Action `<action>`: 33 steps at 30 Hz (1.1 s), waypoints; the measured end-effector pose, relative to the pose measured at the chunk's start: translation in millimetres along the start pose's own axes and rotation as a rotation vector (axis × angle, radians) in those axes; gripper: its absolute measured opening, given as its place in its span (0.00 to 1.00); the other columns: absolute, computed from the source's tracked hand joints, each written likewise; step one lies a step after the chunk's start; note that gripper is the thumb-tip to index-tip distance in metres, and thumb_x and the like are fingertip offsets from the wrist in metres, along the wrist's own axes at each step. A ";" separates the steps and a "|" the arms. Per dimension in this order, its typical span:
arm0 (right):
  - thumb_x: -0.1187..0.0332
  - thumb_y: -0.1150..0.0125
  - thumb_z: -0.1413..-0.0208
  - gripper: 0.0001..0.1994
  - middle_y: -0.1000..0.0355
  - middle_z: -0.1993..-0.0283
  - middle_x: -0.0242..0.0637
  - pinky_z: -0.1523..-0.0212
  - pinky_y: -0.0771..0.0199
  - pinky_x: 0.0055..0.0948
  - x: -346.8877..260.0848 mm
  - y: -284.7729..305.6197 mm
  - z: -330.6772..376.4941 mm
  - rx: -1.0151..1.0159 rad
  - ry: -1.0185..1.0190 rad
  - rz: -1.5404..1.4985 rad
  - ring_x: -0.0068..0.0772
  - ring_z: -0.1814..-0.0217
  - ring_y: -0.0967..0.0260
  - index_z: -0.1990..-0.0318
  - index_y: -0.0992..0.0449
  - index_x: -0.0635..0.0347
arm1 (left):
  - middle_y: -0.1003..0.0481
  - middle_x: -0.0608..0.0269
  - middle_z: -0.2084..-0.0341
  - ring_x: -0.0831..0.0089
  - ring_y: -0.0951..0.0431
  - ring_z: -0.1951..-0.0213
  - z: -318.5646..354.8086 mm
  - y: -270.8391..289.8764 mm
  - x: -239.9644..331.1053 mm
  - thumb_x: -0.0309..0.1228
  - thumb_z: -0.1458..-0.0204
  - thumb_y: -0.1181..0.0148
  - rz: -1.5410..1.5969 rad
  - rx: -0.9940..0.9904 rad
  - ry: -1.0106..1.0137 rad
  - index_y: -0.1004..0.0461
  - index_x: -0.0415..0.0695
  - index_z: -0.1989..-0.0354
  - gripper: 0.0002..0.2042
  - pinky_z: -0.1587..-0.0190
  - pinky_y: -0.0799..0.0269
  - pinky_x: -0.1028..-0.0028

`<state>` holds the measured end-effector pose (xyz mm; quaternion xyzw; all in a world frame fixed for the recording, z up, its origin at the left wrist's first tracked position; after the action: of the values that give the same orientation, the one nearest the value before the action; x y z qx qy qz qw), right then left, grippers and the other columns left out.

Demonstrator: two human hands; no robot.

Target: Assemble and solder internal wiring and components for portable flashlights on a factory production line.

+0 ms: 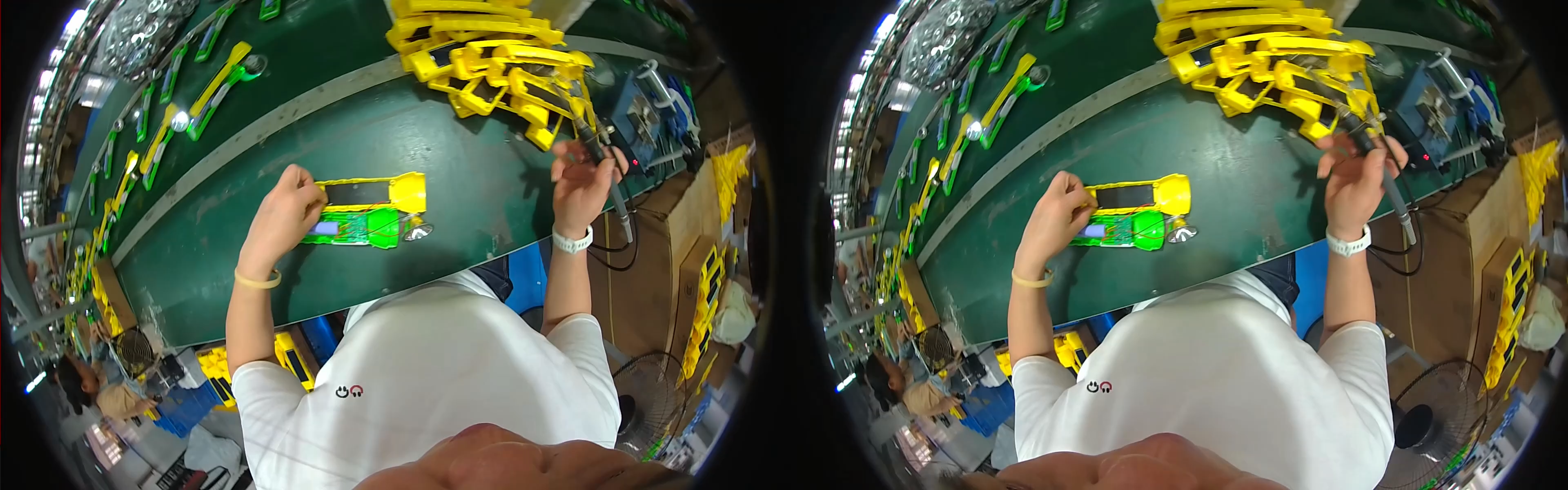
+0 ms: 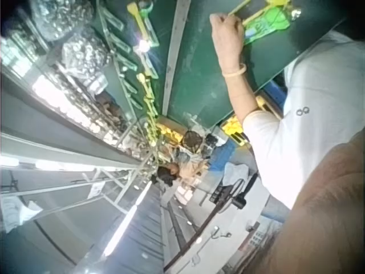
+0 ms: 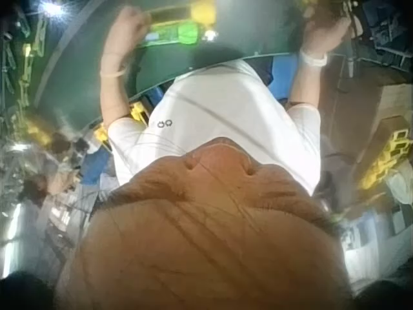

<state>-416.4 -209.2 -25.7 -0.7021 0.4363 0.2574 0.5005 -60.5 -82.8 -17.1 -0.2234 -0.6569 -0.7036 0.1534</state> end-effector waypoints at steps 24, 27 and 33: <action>0.58 0.52 0.40 0.21 0.35 0.53 0.53 0.55 0.24 0.44 7.6 -96.8 68.5 -0.400 0.025 0.426 0.45 0.53 0.30 0.49 0.49 0.61 | 0.26 0.58 0.61 0.62 0.28 0.53 -21.6 -0.9 -9.7 0.27 0.59 0.39 -0.153 0.248 -0.408 0.24 0.42 0.66 0.09 0.51 0.33 0.66; 0.60 0.53 0.39 0.19 0.37 0.52 0.50 0.53 0.25 0.43 32.1 -110.2 65.0 -0.414 -0.114 0.332 0.43 0.51 0.31 0.49 0.49 0.60 | 0.26 0.57 0.59 0.57 0.28 0.51 5.7 13.6 -5.4 0.27 0.61 0.38 -0.017 0.232 -0.426 0.26 0.42 0.68 0.09 0.49 0.34 0.61; 0.59 0.49 0.41 0.21 0.42 0.51 0.41 0.51 0.27 0.32 61.3 -138.3 50.4 -0.443 -0.252 0.154 0.29 0.53 0.34 0.49 0.47 0.62 | 0.31 0.53 0.52 0.56 0.33 0.46 42.3 -19.4 0.9 0.29 0.64 0.33 0.074 0.073 -0.316 0.31 0.44 0.59 0.21 0.42 0.42 0.56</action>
<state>-262.4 -167.8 -26.9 -0.7216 0.3557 0.4695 0.3638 -66.4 -39.0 -31.6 -0.3495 -0.6894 -0.6292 0.0819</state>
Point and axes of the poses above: each hand's wrist, its own z-axis away from the middle knuckle, its own y-axis out of the back of the hand, x = y × z, the point moved 4 cm from there along -z, towards the middle knuckle
